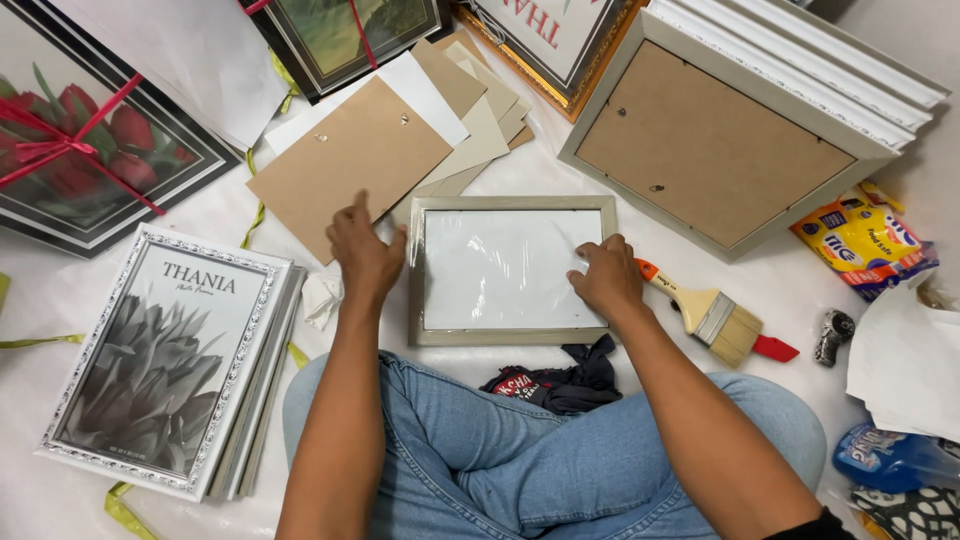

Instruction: Assembling and cleaning picture frames for artwork

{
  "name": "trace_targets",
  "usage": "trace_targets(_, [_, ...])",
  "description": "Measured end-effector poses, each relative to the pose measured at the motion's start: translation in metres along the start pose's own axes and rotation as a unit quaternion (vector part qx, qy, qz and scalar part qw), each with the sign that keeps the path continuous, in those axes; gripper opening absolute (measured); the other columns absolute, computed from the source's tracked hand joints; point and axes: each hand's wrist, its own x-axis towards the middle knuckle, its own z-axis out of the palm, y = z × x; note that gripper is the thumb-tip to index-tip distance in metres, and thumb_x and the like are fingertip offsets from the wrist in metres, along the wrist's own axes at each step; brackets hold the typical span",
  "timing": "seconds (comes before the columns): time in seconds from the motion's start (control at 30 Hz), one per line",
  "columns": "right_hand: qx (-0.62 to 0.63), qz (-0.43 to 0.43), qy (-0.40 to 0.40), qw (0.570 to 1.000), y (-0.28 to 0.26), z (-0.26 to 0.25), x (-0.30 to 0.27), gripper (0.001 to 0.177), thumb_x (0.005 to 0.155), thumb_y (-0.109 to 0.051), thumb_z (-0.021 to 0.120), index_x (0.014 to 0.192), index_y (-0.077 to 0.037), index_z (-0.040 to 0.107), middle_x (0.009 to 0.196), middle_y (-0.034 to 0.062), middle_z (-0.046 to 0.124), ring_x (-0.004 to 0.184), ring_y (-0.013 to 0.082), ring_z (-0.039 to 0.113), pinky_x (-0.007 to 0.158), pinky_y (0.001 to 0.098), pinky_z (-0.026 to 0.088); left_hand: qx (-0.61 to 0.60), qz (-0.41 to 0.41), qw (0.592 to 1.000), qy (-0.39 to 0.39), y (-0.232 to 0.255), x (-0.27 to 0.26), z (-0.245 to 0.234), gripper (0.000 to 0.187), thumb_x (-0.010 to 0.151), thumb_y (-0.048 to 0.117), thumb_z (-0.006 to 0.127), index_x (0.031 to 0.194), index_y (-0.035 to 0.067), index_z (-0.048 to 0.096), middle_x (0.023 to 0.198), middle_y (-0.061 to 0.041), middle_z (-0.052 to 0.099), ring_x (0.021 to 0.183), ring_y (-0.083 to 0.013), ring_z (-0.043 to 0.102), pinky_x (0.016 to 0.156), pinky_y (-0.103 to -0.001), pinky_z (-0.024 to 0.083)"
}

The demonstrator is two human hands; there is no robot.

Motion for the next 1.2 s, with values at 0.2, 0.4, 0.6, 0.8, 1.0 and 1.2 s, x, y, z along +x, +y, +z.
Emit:
trace_targets(0.2, [0.127, 0.004, -0.022, 0.992, 0.007, 0.006, 0.012, 0.024, 0.083, -0.022, 0.066, 0.100, -0.011, 0.078, 0.106, 0.0134, 0.064, 0.107, 0.0323, 0.065, 0.083, 0.0437, 0.055, -0.067, -0.040, 0.985, -0.151, 0.001, -0.001, 0.003, 0.059, 0.093, 0.028, 0.069, 0.145, 0.006, 0.052, 0.116, -0.015, 0.063, 0.100, -0.0331, 0.070, 0.086, -0.049, 0.057])
trace_targets(0.4, [0.083, 0.018, -0.023, 0.996, -0.013, -0.010, -0.008, 0.066, 0.088, -0.018, 0.066, 0.148, 0.002, 0.049, 0.124, 0.0226, 0.058, 0.123, 0.0377, 0.062, 0.095, 0.0493, 0.055, -0.067, -0.064, 0.982, -0.162, -0.020, 0.004, 0.024, 0.048, 0.089, 0.039, 0.074, 0.127, 0.011, 0.061, 0.100, -0.010, 0.070, 0.095, -0.0300, 0.073, 0.081, -0.047, 0.058])
trace_targets(0.6, [0.106, -0.024, 0.002, 0.994, 0.014, 0.015, 0.016, 0.032, 0.084, -0.024, 0.066, 0.110, -0.010, 0.077, 0.104, 0.0153, 0.071, 0.107, 0.0367, 0.070, 0.087, 0.0491, 0.057, -0.097, -0.093, 0.979, -0.156, -0.028, 0.008, 0.028, 0.052, 0.088, 0.042, 0.074, 0.126, 0.009, 0.061, 0.098, -0.009, 0.073, 0.092, -0.0266, 0.073, 0.077, -0.045, 0.059])
trace_targets(0.8, [0.147, -0.019, -0.010, 0.989, 0.003, 0.008, 0.005, 0.036, 0.077, -0.015, 0.066, 0.111, -0.004, 0.072, 0.107, 0.0181, 0.067, 0.109, 0.0384, 0.069, 0.091, 0.0463, 0.056, -0.093, -0.100, 0.974, -0.182, -0.014, 0.001, 0.014, 0.056, 0.092, 0.039, 0.070, 0.133, 0.002, 0.058, 0.106, -0.014, 0.073, 0.102, -0.0301, 0.072, 0.087, -0.049, 0.058])
trace_targets(1.0, [0.309, 0.000, -0.091, 0.947, -0.002, -0.007, 0.003, 0.065, 0.072, -0.011, 0.075, 0.133, 0.003, 0.058, 0.077, 0.0092, 0.069, 0.074, 0.0181, 0.068, 0.071, 0.0308, 0.054, -0.096, -0.114, 0.973, -0.178, -0.014, 0.003, 0.014, 0.056, 0.094, 0.037, 0.068, 0.136, 0.001, 0.057, 0.110, -0.015, 0.073, 0.104, -0.0306, 0.072, 0.087, -0.049, 0.058])
trace_targets(1.2, [0.207, -0.012, -0.292, 0.934, -0.054, -0.056, -0.045, 0.030, 0.076, -0.008, 0.066, 0.100, -0.004, 0.084, 0.088, 0.0201, 0.078, 0.086, 0.0283, 0.070, 0.085, 0.0368, 0.052, -0.084, -0.127, 0.971, -0.183, -0.013, 0.005, 0.009, 0.059, 0.094, 0.042, 0.066, 0.135, 0.001, 0.058, 0.112, -0.016, 0.073, 0.109, -0.0339, 0.070, 0.089, -0.050, 0.057])
